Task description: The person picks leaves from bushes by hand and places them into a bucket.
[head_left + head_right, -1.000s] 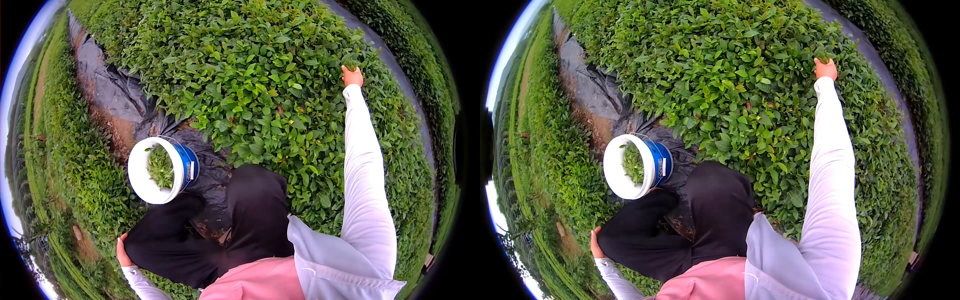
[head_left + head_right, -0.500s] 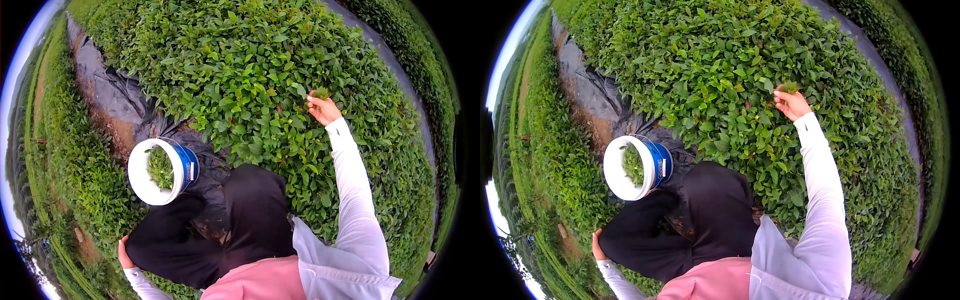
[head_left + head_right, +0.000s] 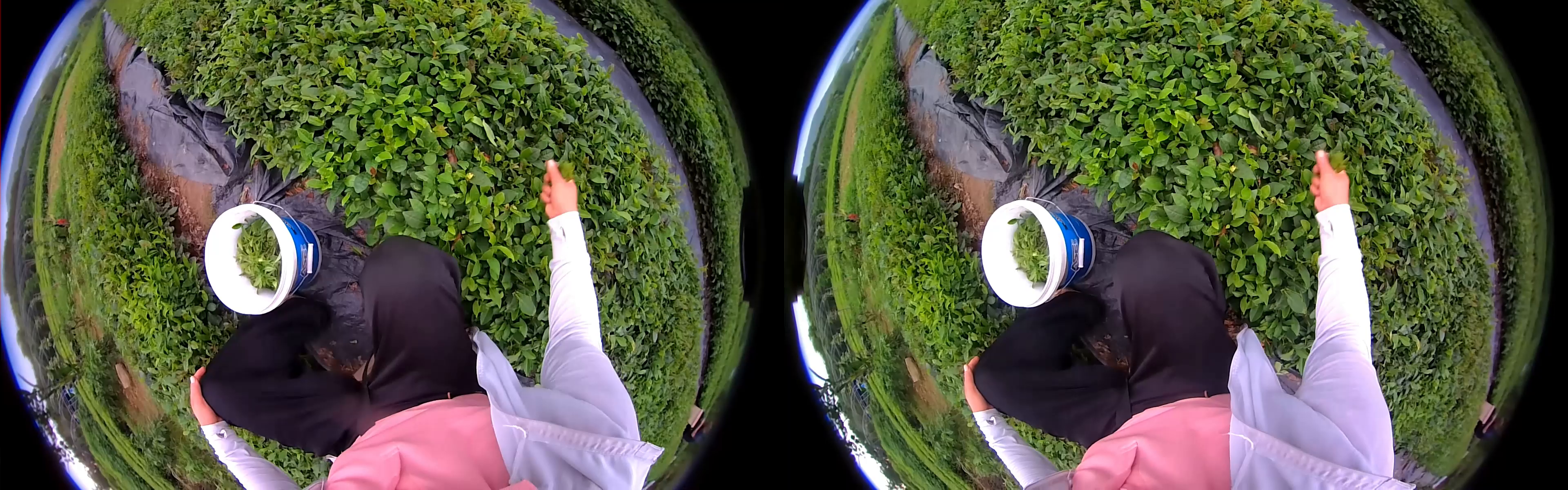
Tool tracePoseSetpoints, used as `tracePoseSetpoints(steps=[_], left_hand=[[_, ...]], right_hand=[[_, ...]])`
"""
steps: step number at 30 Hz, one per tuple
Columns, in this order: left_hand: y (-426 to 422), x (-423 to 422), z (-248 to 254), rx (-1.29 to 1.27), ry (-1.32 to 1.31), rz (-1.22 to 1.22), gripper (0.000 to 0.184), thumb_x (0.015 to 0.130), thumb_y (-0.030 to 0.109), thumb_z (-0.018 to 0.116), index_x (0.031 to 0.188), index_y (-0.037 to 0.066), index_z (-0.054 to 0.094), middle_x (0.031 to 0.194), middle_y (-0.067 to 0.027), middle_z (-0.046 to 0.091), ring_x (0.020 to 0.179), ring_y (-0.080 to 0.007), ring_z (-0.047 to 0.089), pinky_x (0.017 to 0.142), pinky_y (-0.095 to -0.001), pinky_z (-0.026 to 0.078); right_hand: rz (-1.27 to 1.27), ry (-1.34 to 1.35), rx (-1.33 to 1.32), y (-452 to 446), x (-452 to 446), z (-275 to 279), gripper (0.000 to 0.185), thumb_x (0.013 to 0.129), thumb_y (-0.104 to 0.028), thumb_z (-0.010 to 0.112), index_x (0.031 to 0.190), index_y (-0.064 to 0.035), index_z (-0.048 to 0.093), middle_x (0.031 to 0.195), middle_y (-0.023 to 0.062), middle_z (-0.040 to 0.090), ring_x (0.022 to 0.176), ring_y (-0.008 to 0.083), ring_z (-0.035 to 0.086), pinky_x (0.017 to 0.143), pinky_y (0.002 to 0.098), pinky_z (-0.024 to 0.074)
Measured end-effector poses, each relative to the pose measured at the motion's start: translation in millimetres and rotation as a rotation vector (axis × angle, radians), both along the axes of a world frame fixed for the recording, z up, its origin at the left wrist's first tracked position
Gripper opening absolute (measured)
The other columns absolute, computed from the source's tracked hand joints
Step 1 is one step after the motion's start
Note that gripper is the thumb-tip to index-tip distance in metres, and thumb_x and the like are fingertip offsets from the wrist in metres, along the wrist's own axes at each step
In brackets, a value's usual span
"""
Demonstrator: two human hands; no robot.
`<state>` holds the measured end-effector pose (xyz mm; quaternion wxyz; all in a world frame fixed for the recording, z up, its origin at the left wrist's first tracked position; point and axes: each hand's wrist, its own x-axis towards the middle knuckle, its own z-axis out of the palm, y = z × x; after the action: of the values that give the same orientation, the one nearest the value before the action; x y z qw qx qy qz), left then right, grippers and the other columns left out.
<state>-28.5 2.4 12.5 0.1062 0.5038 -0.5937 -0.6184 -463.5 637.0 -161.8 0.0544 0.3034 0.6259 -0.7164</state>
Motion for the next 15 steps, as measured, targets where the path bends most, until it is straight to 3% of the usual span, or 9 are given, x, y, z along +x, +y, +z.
tracePoseSetpoints(steps=[1, 3, 5, 7, 8, 9, 12, 15], left_hand=[[0, 0, -1, -0.002, 0.006, -0.004, 0.048, 0.094, 0.038, 0.039, 0.115, -0.004, 0.051, 0.105, -0.0138, 0.059, 0.093, -0.0207, 0.058, 0.083, -0.0308, 0.046], [-1, 1, -2, -0.003, 0.013, -0.019, 0.048, 0.094, 0.037, 0.038, 0.115, -0.004, 0.051, 0.105, -0.0139, 0.059, 0.092, -0.0204, 0.058, 0.083, -0.0304, 0.046], [-3, 1, -3, -0.006, 0.021, -0.038, 0.047, 0.094, 0.036, 0.037, 0.115, -0.004, 0.051, 0.105, -0.0140, 0.059, 0.092, -0.0201, 0.058, 0.083, -0.0299, 0.046], [0, 0, 0, -0.024, 0.009, -0.041, 0.047, 0.095, 0.036, 0.037, 0.115, -0.004, 0.051, 0.105, -0.0137, 0.059, 0.092, -0.0198, 0.058, 0.083, -0.0295, 0.046], [0, 0, 1, -0.033, 0.007, -0.053, 0.047, 0.095, 0.035, 0.037, 0.115, -0.004, 0.051, 0.105, -0.0137, 0.059, 0.092, -0.0198, 0.058, 0.083, -0.0294, 0.046], [-2, 1, 0, -0.039, 0.007, -0.068, 0.047, 0.095, 0.035, 0.037, 0.115, -0.004, 0.051, 0.105, -0.0136, 0.059, 0.092, -0.0197, 0.058, 0.083, -0.0293, 0.046], [-17, 14, -10, -0.023, 0.023, -0.070, 0.045, 0.095, 0.033, 0.038, 0.115, -0.004, 0.052, 0.105, -0.0136, 0.059, 0.092, -0.0196, 0.058, 0.083, -0.0293, 0.046], [-21, 27, -11, -0.017, 0.032, -0.075, 0.046, 0.094, 0.034, 0.038, 0.115, -0.004, 0.052, 0.106, -0.0137, 0.059, 0.093, -0.0198, 0.058, 0.083, -0.0298, 0.046]], right_hand=[[0.105, -0.081, 0.081, -20, 23, 3, 0.020, 0.083, -0.026, 0.064, 0.088, -0.0082, 0.056, 0.065, -0.0035, 0.048, 0.047, 0.0045, 0.037, 0.039, 0.0202, 0.0278], [0.604, -0.166, 0.364, -66, 79, 0, 0.028, 0.083, -0.026, 0.065, 0.101, -0.0059, 0.059, 0.078, 0.0018, 0.060, 0.065, 0.0095, 0.052, 0.061, 0.0258, 0.0467], [1.105, -0.059, 0.288, -83, 121, -8, 0.032, 0.082, -0.025, 0.066, 0.106, -0.0056, 0.059, 0.084, 0.0034, 0.063, 0.076, 0.0115, 0.056, 0.071, 0.0280, 0.0479], [0.808, -0.057, 0.317, -96, 116, 23, 0.030, 0.082, -0.023, 0.065, 0.107, -0.0062, 0.059, 0.081, 0.0026, 0.062, 0.064, 0.0089, 0.054, 0.060, 0.0248, 0.0471], [0.545, -0.147, 0.225, -95, 100, 36, 0.025, 0.083, -0.021, 0.065, 0.103, -0.0075, 0.059, 0.075, 0.0004, 0.060, 0.051, 0.0055, 0.047, 0.046, 0.0206, 0.0406], [0.314, -0.065, 0.067, -85, 82, 29, 0.021, 0.083, -0.022, 0.064, 0.099, -0.0088, 0.059, 0.070, -0.0018, 0.056, 0.043, 0.0032, 0.038, 0.037, 0.0182, 0.0311], [0.124, 0.056, 0.229, -62, 18, 17, 0.018, 0.083, -0.019, 0.064, 0.096, -0.0074, 0.061, 0.070, -0.0009, 0.057, 0.045, 0.0039, 0.042, 0.038, 0.0183, 0.0332], [0.286, 0.096, 0.658, -61, -31, -14, 0.021, 0.082, -0.025, 0.064, 0.094, -0.0085, 0.064, 0.071, 0.0020, 0.062, 0.053, 0.0099, 0.055, 0.054, 0.0259, 0.0469]])
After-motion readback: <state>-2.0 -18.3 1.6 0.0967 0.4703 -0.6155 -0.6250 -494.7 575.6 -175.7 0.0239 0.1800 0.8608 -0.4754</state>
